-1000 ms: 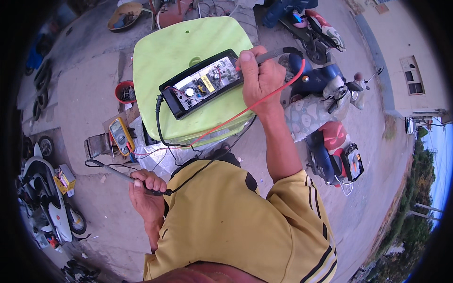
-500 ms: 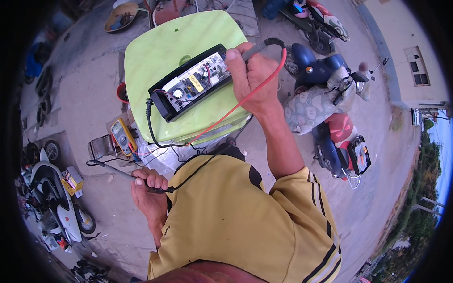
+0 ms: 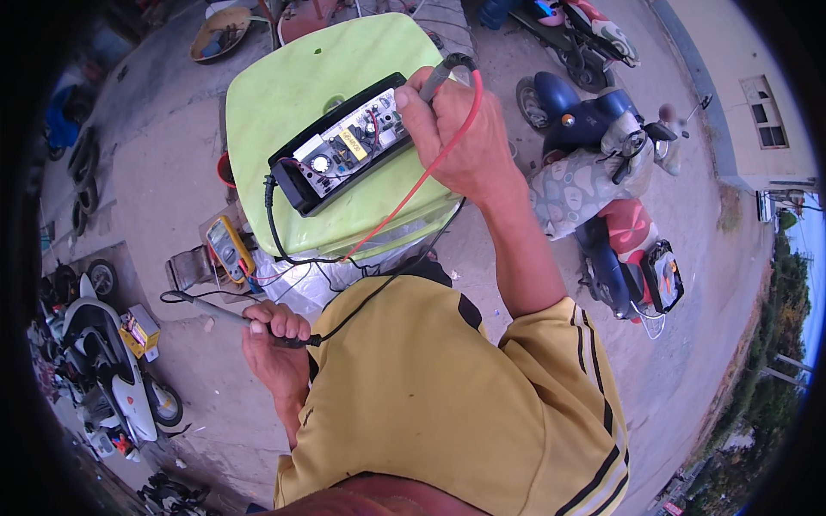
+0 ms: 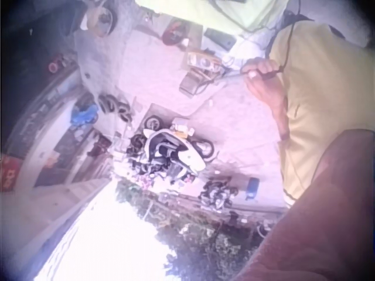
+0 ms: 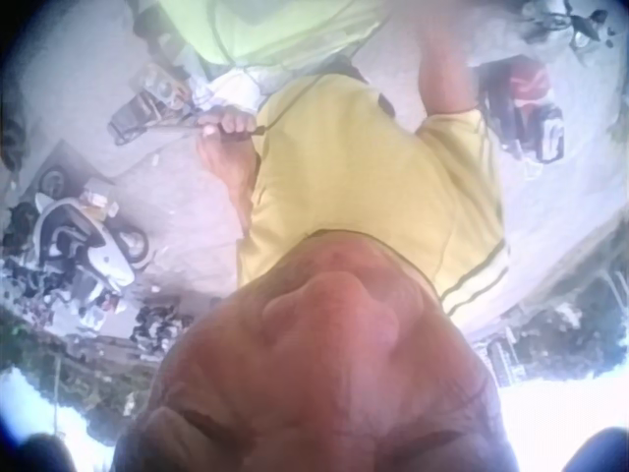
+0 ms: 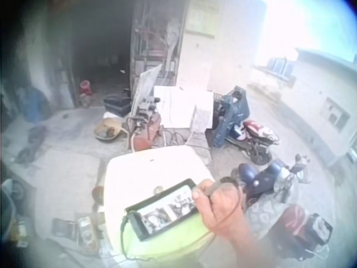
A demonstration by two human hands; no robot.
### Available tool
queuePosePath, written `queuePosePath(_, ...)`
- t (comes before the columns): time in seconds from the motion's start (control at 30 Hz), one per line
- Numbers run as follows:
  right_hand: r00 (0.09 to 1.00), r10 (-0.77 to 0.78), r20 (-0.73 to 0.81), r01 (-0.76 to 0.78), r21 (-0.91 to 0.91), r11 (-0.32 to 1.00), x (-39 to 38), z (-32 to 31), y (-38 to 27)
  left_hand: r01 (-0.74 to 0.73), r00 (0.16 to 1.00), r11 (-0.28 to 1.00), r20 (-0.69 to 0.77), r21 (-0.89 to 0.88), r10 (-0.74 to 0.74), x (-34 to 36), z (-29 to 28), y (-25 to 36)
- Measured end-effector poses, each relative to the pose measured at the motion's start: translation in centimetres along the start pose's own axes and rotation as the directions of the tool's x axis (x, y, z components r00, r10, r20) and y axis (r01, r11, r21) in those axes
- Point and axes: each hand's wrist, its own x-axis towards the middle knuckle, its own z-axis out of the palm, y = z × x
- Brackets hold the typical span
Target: The person repeatedly touches multimeter probes to terminals on a small black electronic device placed on a green stool. The person holds the probes and makes contact with different points on the device throughout the clip.
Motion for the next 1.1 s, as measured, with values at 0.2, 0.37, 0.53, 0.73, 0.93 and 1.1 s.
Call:
queuePosePath(0.2, 1.0, -0.005, -0.024, 0.007, 0.066, 0.998, 0.1, 1.1, -1.2, 0.036, 0.999, 0.996, 0.028, 0.082, -0.039, -1.1, -0.4, 0.5)
queuePosePath(0.37, 0.993, 0.048, -0.112, -0.038, 0.085, 0.996, -0.9, 1.1, -0.3, 0.08, 0.982, 0.993, 0.161, 0.091, -0.094, -2.3, -2.0, -0.5)
queuePosePath(0.53, 0.995, -0.011, -0.096, 0.014, 0.027, 1.0, -0.5, 1.5, -0.5, 0.144, 0.976, 0.989, 0.161, 0.021, -0.146, -3.4, -2.5, -1.0)
queuePosePath(0.73, 0.995, 0.028, -0.096, -0.027, 0.005, 1.0, -0.7, 1.3, -0.1, 0.409, 0.912, 0.839, 0.151, -0.358, -0.38, -3.5, -3.2, -0.4)
queuePosePath(0.93, 0.995, 0.039, -0.091, -0.041, -0.015, 0.999, -0.6, 1.3, -0.3, 0.422, 0.864, 0.688, 0.031, -0.59, -0.503, -2.5, -4.4, -0.6)
queuePosePath(1.1, 0.995, 0.031, -0.098, -0.033, -0.018, 0.999, -0.7, 1.4, -0.4, 0.178, 0.861, 0.747, -0.266, -0.64, -0.434, -2.0, -7.7, -1.9)
